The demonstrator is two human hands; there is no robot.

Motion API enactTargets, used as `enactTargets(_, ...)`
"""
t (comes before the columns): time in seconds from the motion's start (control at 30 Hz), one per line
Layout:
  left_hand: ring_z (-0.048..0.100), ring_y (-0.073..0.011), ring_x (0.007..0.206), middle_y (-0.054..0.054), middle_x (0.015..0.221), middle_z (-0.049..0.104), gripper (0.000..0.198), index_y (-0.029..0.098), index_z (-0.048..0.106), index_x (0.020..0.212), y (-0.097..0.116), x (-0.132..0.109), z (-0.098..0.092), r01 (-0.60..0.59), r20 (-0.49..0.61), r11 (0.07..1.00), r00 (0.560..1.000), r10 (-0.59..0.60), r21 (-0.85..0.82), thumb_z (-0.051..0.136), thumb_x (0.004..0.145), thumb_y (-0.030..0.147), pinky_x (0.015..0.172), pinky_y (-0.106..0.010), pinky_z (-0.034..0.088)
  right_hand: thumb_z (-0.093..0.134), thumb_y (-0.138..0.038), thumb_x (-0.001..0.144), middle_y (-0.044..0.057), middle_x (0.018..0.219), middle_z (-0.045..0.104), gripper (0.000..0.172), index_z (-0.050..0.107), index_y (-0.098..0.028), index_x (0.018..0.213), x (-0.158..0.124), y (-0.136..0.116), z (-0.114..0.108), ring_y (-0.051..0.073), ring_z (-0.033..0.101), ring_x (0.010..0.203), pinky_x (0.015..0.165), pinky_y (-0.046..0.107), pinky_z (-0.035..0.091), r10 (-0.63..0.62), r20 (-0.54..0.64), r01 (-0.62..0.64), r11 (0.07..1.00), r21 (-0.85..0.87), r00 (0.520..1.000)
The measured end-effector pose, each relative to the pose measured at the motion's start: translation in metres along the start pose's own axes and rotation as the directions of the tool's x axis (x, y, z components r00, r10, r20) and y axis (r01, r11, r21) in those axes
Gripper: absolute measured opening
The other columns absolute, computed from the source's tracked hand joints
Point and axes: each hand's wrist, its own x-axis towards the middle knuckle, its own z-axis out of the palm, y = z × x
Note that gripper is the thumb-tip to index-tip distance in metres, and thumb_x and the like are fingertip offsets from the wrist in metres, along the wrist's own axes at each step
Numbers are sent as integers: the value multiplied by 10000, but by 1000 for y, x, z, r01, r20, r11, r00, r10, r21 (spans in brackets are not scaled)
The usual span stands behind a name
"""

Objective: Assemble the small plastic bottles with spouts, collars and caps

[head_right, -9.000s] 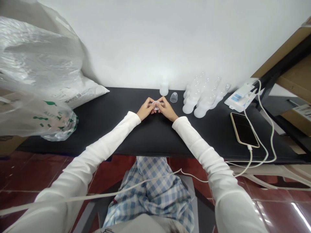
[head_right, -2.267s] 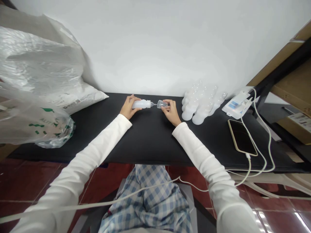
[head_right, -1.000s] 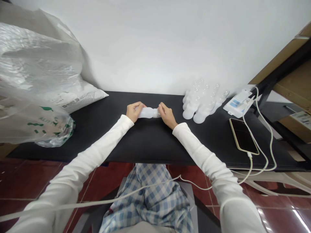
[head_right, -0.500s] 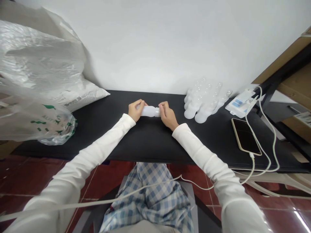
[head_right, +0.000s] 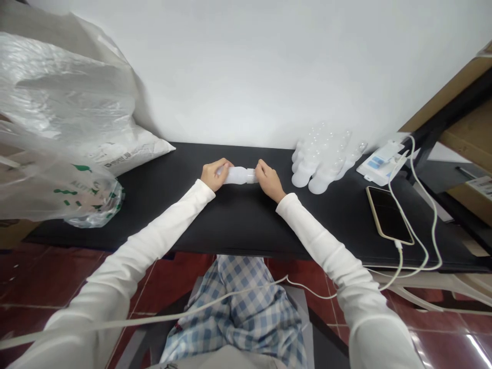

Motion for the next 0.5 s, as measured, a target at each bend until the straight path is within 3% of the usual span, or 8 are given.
enactTargets(0.1,697,-156,794,-56,861,754,322,200,724,891,-1,-2,0,-117,-5,985,993,119,128,453,955,361,713,-253,495,307,-443,988,-33,637,432,346,309,-243,706,2,2,2,143,429,613,611,279,346,103,60,-110,987,117,993)
enactTargets(0.17,701,-155,805,-49,882,759,289,209,723,901,-1,-2,1,-106,-20,984,994,110,143,482,948,361,700,-249,486,253,-475,1011,-23,666,501,376,386,-243,747,1,5,2,153,474,616,632,289,383,121,37,-124,986,108,992)
enactTargets(0.27,691,-150,810,-26,878,752,267,216,694,855,-3,1,3,69,-68,997,996,-66,43,482,946,351,739,-250,490,260,-525,1024,37,837,646,395,524,-232,993,-1,10,1,205,596,717,716,330,450,-68,-6,67,993,-102,998)
enactTargets(0.33,670,-150,782,-15,823,730,286,208,663,782,-7,5,5,229,-89,970,967,-237,-86,470,938,349,741,-256,495,307,-535,1017,105,1002,688,431,528,-199,1174,0,13,-1,251,649,844,809,373,480,-259,38,260,937,-232,965)
enactTargets(0.4,628,-151,696,-9,716,678,316,199,632,713,-13,9,8,380,-61,902,915,-399,-208,457,923,358,663,-260,487,319,-535,1019,156,1127,685,478,516,-170,1257,3,17,-2,276,659,945,891,411,485,-369,98,382,892,-242,924)
enactTargets(0.5,551,-151,580,3,600,585,334,200,617,692,-19,12,12,504,28,811,853,-521,-297,455,906,399,523,-251,426,313,-556,1027,167,1192,673,506,511,-168,1285,6,23,-1,269,648,981,916,423,489,-383,105,394,909,-135,918)
